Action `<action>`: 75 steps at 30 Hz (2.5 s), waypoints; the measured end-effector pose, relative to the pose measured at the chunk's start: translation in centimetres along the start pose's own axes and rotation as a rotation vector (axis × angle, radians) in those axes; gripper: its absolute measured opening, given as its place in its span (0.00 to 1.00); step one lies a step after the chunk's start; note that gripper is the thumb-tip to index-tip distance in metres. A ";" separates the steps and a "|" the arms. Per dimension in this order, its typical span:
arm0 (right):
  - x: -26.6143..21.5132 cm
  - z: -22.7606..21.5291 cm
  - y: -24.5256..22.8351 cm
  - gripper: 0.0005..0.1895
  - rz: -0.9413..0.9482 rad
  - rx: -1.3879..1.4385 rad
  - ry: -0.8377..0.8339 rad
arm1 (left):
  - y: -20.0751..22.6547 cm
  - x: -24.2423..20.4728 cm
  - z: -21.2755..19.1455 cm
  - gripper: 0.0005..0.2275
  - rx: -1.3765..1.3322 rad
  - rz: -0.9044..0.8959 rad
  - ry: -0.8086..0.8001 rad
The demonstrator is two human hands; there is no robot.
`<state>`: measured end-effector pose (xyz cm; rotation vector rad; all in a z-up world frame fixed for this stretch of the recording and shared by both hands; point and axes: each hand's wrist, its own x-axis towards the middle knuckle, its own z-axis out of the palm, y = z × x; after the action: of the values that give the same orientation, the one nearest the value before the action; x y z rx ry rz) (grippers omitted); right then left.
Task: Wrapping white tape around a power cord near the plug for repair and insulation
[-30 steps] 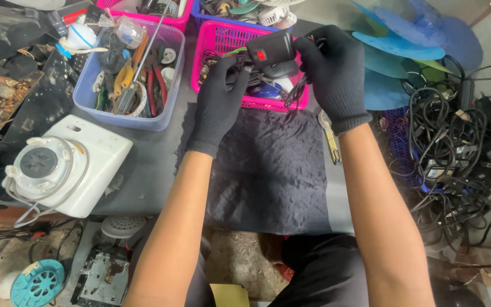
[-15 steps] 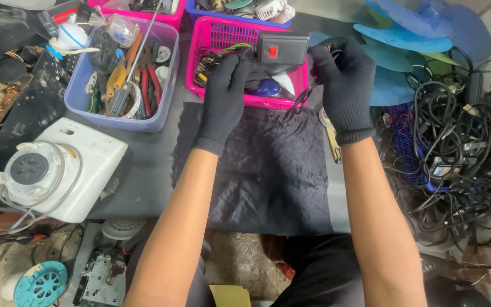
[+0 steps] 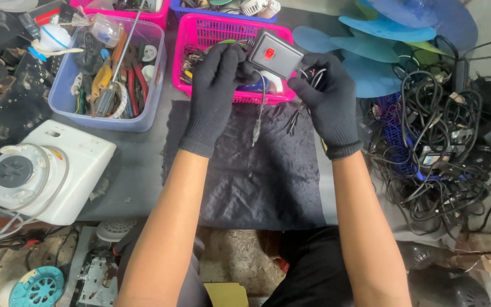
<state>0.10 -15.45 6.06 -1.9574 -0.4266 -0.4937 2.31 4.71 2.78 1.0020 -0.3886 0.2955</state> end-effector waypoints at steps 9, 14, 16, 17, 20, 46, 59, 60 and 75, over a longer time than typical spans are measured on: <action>-1.4 -0.2 0.4 0.11 0.046 0.041 -0.232 | -0.5 -0.4 0.7 0.08 -0.221 -0.050 -0.005; -2.2 0.5 0.0 0.11 0.217 0.211 -0.239 | -2.5 -0.5 0.4 0.06 -0.374 -0.064 0.041; -2.2 0.5 -0.2 0.14 0.270 0.201 -0.243 | -2.8 -0.5 0.3 0.05 -0.401 -0.067 0.048; -2.1 0.6 -0.1 0.15 0.273 0.262 -0.219 | -2.6 -0.5 0.3 0.06 -0.379 -0.067 0.029; -2.1 0.7 -0.1 0.17 0.271 0.319 -0.195 | -2.4 -0.7 0.3 0.06 -0.344 -0.096 0.013; -2.1 2.0 -0.9 0.16 0.248 0.353 0.064 | -5.2 -2.6 -0.2 0.04 0.317 -0.142 -0.192; -2.4 2.2 -1.9 0.23 0.222 0.140 -0.003 | -5.1 -2.9 0.7 0.03 0.376 -0.148 -0.118; -2.4 2.2 -1.9 0.21 0.215 0.170 -0.036 | -5.7 -2.8 0.4 0.04 0.352 -0.170 -0.113; -2.4 1.0 1.2 0.28 0.191 0.172 -0.195 | -1.4 -2.5 1.7 0.12 0.508 0.010 -0.226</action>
<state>-1.22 -15.24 3.53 -1.8627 -0.3863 -0.1400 0.37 2.37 1.50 1.5398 -0.5378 0.2970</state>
